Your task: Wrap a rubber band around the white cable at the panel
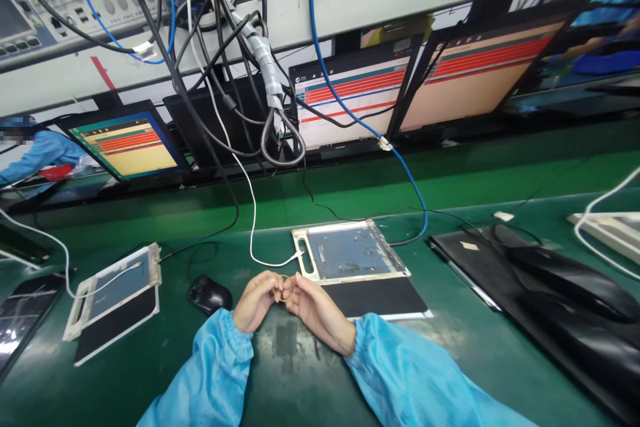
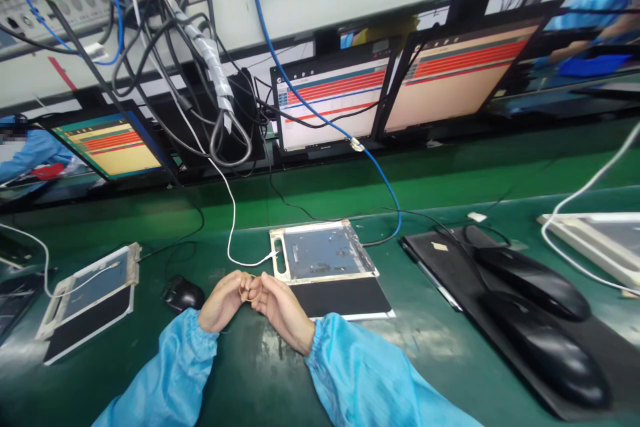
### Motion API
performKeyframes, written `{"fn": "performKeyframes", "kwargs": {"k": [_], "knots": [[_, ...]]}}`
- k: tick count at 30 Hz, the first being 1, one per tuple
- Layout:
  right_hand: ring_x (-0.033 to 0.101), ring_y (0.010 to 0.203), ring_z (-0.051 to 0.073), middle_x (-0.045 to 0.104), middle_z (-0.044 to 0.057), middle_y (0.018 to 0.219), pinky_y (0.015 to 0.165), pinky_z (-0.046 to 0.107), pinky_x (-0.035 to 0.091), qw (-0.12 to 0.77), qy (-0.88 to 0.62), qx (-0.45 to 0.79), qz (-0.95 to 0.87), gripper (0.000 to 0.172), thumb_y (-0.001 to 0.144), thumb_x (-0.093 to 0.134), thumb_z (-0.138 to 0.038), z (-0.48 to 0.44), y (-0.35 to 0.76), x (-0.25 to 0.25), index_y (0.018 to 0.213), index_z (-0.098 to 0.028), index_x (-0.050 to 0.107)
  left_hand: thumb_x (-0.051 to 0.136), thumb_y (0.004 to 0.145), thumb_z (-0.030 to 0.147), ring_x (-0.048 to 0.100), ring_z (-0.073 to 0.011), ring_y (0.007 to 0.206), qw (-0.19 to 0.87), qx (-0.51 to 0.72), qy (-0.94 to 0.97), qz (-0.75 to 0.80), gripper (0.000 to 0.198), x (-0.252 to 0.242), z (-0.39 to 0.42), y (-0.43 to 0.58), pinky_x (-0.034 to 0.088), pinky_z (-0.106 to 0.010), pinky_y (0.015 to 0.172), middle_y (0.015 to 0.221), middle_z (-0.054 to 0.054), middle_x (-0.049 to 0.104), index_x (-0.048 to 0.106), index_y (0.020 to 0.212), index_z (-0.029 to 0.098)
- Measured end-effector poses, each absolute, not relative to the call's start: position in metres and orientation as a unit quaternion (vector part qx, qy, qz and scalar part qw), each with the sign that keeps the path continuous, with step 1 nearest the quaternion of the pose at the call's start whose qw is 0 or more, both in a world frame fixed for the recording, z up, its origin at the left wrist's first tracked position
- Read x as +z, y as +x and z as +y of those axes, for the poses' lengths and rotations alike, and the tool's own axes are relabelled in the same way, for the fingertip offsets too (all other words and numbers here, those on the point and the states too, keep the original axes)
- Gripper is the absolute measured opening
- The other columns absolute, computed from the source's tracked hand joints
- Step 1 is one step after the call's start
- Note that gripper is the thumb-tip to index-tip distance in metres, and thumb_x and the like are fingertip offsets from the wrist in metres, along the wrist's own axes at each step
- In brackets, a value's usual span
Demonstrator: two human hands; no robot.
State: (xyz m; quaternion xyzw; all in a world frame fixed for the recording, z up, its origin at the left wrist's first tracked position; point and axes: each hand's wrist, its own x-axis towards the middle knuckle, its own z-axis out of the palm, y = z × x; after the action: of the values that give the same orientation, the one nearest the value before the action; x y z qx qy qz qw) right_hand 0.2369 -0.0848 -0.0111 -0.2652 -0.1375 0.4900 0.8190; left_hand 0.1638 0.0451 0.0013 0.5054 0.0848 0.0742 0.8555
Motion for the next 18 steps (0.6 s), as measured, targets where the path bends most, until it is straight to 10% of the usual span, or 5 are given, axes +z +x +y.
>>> {"fn": "performKeyframes", "kwargs": {"k": [18], "knots": [[0.053, 0.065, 0.009, 0.063, 0.005, 0.078, 0.065, 0.020, 0.041, 0.807, -0.321, 0.478, -0.129, 0.038, 0.067, 0.086, -0.045, -0.0845, 0.2345, -0.0120, 0.079, -0.013, 0.070, 0.076, 0.075, 0.045, 0.053, -0.0153, 0.064, 0.892, 0.073, 0.435, 0.100, 0.037, 0.0040, 0.0449, 0.1659, 0.044, -0.029, 0.061, 0.069, -0.003, 0.053, 0.059, 0.070, 0.012]]}}
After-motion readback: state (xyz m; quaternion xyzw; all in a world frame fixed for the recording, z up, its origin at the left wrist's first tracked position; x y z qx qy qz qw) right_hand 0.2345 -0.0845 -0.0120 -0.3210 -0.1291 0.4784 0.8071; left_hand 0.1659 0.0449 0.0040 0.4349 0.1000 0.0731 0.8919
